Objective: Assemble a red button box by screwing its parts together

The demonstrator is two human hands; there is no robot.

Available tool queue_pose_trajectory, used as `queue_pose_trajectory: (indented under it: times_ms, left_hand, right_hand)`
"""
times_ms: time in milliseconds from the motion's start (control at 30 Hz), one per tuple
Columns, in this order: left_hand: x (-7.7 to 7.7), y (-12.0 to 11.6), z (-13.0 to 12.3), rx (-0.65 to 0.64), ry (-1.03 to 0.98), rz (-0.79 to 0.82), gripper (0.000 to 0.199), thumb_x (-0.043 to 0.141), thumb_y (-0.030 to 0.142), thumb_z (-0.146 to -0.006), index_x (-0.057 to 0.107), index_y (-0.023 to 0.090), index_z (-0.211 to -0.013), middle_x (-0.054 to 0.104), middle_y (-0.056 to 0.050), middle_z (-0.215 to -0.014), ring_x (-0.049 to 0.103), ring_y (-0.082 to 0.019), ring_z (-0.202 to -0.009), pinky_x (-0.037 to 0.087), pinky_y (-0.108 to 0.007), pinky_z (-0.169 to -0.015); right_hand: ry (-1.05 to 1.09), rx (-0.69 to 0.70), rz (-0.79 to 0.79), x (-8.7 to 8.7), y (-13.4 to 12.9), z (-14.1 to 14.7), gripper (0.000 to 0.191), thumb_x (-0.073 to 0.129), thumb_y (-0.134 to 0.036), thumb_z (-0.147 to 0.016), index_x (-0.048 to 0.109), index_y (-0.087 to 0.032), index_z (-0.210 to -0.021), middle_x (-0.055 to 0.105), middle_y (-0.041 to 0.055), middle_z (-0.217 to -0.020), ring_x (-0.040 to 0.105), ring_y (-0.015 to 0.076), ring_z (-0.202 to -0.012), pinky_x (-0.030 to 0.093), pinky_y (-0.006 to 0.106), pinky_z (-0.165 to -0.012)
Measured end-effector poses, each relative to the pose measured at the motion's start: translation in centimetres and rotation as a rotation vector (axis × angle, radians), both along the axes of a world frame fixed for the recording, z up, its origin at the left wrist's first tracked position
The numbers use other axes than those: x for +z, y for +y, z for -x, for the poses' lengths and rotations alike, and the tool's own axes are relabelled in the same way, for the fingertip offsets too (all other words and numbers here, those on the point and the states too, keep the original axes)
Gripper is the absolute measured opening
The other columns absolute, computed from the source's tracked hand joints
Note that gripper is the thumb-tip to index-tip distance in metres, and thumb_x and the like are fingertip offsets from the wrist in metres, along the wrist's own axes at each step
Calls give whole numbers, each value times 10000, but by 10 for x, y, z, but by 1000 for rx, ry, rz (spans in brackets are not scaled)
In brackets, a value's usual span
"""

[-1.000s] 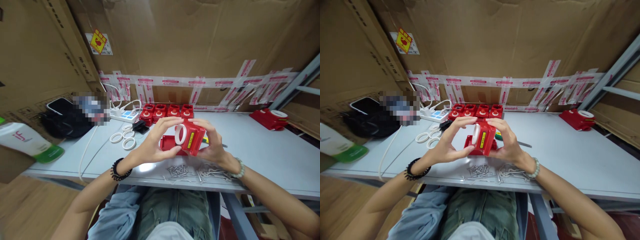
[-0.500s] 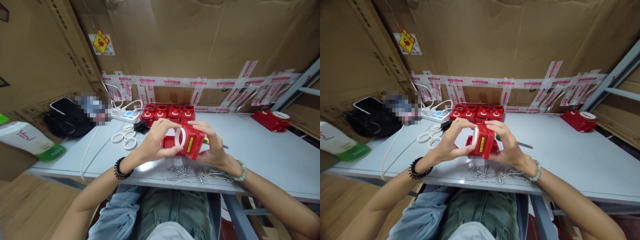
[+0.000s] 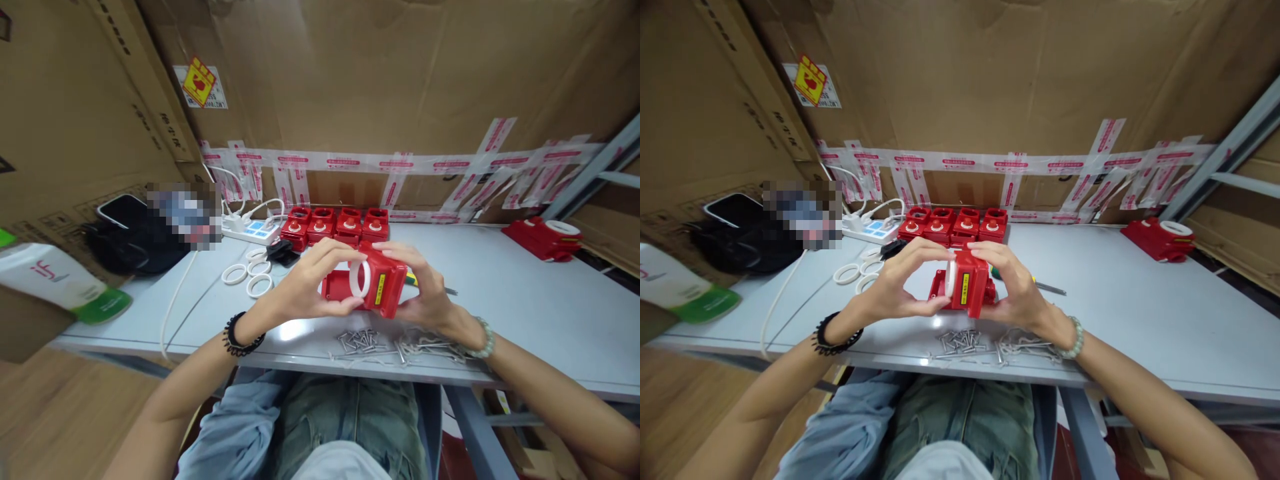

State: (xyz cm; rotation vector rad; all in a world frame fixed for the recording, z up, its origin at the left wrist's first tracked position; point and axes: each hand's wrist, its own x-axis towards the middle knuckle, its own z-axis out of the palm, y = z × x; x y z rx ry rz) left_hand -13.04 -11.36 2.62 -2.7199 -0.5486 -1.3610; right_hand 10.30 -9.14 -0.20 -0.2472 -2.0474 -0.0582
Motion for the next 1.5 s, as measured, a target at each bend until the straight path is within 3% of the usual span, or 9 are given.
queue_pose_trajectory:
  times_ms: [167,300,500,700,900,1033,1200,1400,1500]
  left_hand:
    - [3,-4,1,-44,46,-109,436,700,227,-835,532,169,-1233,625,-130,-1132,629,-209,-1040,567,-364,-866]
    - [3,-10,0,-56,56,-180,404,686,234,-855,530,154,-1218,642,-128,-1085,644,-198,-993,589,-341,-813]
    - [6,-23,-1,-72,85,-265,341,651,258,-903,545,134,-1203,669,-141,-1100,667,-181,-975,604,-307,-803]
    - [12,-37,-5,-33,119,-446,256,589,245,-947,596,99,-1157,706,-125,-1041,684,-168,-894,623,-283,-779]
    - [13,-34,-13,-46,73,-593,193,557,209,-955,640,105,-1095,720,-93,-976,690,-136,-822,631,-241,-772]
    - [14,-33,-14,-39,109,-590,217,560,209,-956,630,76,-1114,722,-108,-963,699,-149,-815,633,-252,-761]
    - [8,-29,-12,-4,130,-564,241,545,228,-962,610,81,-1141,717,-120,-1004,697,-162,-824,631,-266,-670]
    - [5,-28,-13,-32,139,-597,223,563,186,-940,623,78,-1125,705,-122,-1016,674,-159,-836,622,-254,-711]
    - [4,-25,-11,-34,128,-434,244,595,135,-902,604,113,-1145,658,-127,-1093,657,-170,-926,612,-275,-757]
  right_hand:
    - [-25,50,72,0,1,-5,991,913,-349,-541,444,-190,-1399,604,171,-1275,606,308,-1170,516,471,-993]
    - [-36,76,72,5,-3,-6,1032,917,-414,-468,471,-195,-1372,643,133,-1169,655,289,-1039,561,434,-892]
    - [20,132,173,10,-15,-7,858,785,-539,-603,495,-241,-1354,651,99,-1061,677,271,-873,568,440,-774]
    - [41,254,351,19,-28,-3,664,658,-606,-689,536,-272,-1250,629,13,-822,584,164,-596,501,324,-559]
    - [-19,262,721,31,-32,-6,528,650,-678,-691,627,-230,-971,606,3,-777,548,138,-615,478,279,-577]
    - [-132,367,1080,39,-35,-4,474,607,-675,-743,599,-203,-785,543,-16,-638,488,113,-561,442,245,-535]
    - [-121,403,1378,38,-32,-4,441,587,-601,-810,599,-165,-745,585,-1,-621,548,114,-574,457,228,-521]
    - [-197,591,1473,35,-26,-10,383,588,-541,-846,678,-169,-819,678,21,-670,607,126,-567,496,240,-520]
    - [-164,560,1428,35,-23,-9,325,610,-493,-850,701,-182,-872,714,23,-726,644,134,-606,517,235,-531]
